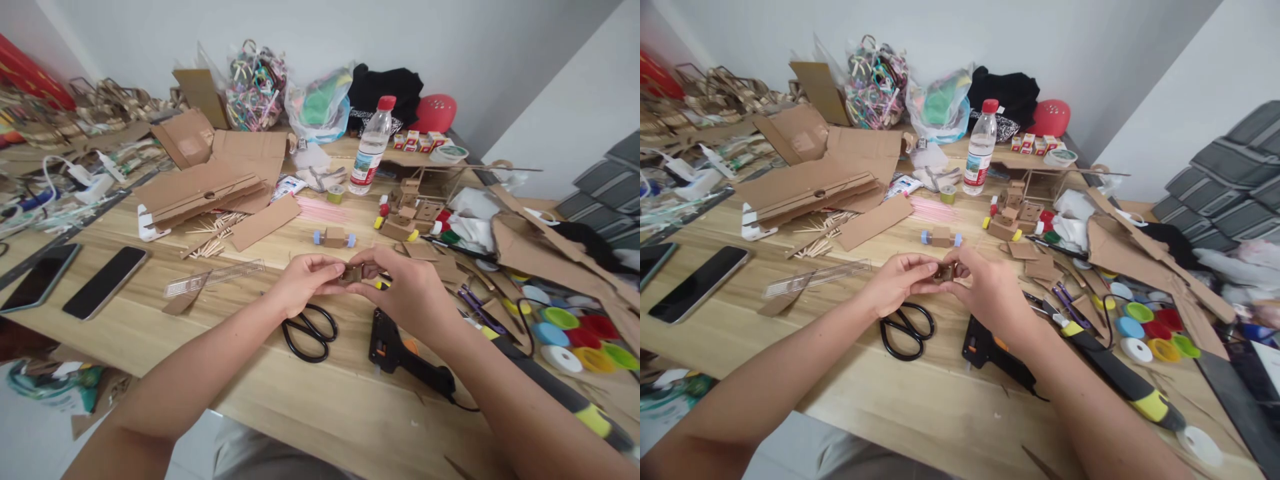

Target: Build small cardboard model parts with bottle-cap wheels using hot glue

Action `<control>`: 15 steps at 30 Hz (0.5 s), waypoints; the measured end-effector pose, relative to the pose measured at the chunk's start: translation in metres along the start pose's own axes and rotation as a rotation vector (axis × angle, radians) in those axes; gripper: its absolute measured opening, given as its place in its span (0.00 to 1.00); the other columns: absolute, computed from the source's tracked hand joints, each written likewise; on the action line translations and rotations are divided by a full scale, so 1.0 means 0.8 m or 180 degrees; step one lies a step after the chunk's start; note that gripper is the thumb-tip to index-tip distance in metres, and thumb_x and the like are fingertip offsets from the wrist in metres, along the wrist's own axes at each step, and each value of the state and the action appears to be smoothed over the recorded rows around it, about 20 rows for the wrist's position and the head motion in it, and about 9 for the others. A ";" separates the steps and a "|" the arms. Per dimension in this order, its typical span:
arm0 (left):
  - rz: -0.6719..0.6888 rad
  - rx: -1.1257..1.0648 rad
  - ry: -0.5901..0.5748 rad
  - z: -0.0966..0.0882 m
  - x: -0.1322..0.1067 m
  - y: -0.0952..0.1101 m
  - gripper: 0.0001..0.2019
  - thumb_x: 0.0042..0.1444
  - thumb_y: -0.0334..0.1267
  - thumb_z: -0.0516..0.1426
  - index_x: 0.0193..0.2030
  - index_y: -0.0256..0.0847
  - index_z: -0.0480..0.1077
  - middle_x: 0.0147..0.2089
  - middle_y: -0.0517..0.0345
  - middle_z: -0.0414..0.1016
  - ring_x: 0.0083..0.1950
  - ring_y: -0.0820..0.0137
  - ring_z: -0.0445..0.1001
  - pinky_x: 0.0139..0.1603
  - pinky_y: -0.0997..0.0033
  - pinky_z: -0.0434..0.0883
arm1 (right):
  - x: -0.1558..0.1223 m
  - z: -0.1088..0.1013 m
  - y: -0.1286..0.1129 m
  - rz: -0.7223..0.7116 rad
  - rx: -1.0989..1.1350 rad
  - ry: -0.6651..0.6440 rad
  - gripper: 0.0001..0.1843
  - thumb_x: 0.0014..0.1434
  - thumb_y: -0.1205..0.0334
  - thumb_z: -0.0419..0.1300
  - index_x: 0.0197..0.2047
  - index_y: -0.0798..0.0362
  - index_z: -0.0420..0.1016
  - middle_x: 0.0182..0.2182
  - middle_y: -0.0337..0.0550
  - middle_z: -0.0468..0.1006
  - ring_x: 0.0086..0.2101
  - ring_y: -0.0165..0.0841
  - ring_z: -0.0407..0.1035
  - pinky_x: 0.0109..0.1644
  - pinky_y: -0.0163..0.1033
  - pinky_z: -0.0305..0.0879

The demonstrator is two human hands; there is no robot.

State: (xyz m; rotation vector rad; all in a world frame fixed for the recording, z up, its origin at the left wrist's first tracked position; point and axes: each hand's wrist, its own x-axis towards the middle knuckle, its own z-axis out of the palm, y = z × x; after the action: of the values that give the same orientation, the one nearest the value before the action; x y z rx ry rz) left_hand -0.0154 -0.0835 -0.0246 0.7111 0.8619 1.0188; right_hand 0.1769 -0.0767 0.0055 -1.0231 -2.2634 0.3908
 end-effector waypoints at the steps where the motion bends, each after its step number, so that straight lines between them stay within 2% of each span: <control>1: 0.0004 0.0008 -0.0013 0.000 0.000 0.000 0.17 0.36 0.40 0.78 0.32 0.36 0.81 0.34 0.57 0.83 0.35 0.72 0.80 0.47 0.65 0.80 | 0.001 -0.001 -0.001 -0.0055 -0.0014 0.0000 0.11 0.57 0.68 0.68 0.43 0.47 0.76 0.31 0.40 0.84 0.30 0.37 0.79 0.37 0.41 0.77; 6: 0.0024 -0.0006 -0.0050 0.003 -0.003 0.003 0.20 0.32 0.44 0.78 0.30 0.37 0.81 0.33 0.58 0.83 0.34 0.72 0.79 0.46 0.65 0.81 | 0.004 -0.003 -0.005 -0.0397 -0.0044 0.0009 0.07 0.60 0.65 0.68 0.42 0.49 0.78 0.35 0.47 0.84 0.32 0.39 0.79 0.38 0.43 0.77; 11: 0.0041 0.0023 -0.0034 0.002 -0.004 0.004 0.16 0.37 0.41 0.77 0.29 0.36 0.81 0.33 0.59 0.82 0.35 0.72 0.79 0.50 0.61 0.80 | 0.002 -0.001 -0.005 -0.0111 -0.0084 0.0066 0.11 0.61 0.62 0.68 0.47 0.47 0.77 0.33 0.42 0.85 0.32 0.39 0.80 0.39 0.43 0.78; 15: 0.0023 0.0065 -0.0073 0.001 -0.002 0.002 0.14 0.40 0.40 0.77 0.31 0.37 0.81 0.34 0.58 0.83 0.37 0.70 0.80 0.52 0.58 0.79 | 0.000 -0.002 -0.003 -0.0134 -0.0065 0.0024 0.07 0.60 0.60 0.69 0.42 0.47 0.78 0.31 0.42 0.84 0.31 0.39 0.80 0.37 0.42 0.78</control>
State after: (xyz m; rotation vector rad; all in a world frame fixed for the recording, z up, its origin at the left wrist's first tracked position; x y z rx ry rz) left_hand -0.0161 -0.0845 -0.0224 0.7424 0.8514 1.0077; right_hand 0.1766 -0.0783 0.0083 -0.9840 -2.2825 0.3462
